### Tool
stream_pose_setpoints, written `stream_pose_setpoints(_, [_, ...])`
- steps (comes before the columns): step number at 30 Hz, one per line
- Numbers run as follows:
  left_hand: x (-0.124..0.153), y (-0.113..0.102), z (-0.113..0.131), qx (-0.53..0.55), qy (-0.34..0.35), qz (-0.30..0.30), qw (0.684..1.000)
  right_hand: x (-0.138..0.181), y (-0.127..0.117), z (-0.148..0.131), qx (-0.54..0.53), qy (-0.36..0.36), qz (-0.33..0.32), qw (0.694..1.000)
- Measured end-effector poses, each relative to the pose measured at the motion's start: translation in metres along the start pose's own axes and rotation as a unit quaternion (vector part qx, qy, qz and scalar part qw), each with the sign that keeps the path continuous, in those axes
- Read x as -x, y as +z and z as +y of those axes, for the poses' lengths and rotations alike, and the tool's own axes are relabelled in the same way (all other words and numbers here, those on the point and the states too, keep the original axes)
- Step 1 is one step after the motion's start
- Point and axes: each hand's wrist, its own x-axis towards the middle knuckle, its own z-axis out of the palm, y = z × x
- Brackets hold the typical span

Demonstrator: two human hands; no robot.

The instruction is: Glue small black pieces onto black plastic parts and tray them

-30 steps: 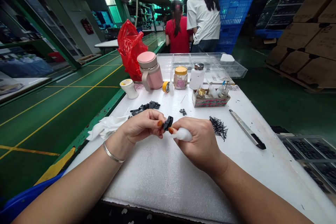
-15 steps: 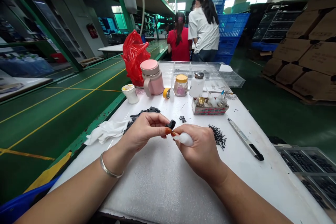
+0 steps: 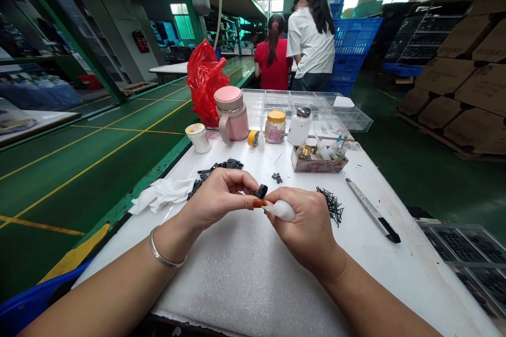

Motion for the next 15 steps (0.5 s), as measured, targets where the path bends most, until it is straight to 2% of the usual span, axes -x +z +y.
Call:
stream_pose_setpoints(8, [0.0011,0.004,0.0013,0.046,0.016,0.001,0.999,0.0013,-0.0005,-0.0051,0.021,-0.026,0.059,0.998])
stream_pose_setpoints(15, [0.0011,0.0049,-0.0001,0.063,0.025,0.008,0.998,0.0002,-0.0009,-0.0076,0.004,-0.04,0.06,0.997])
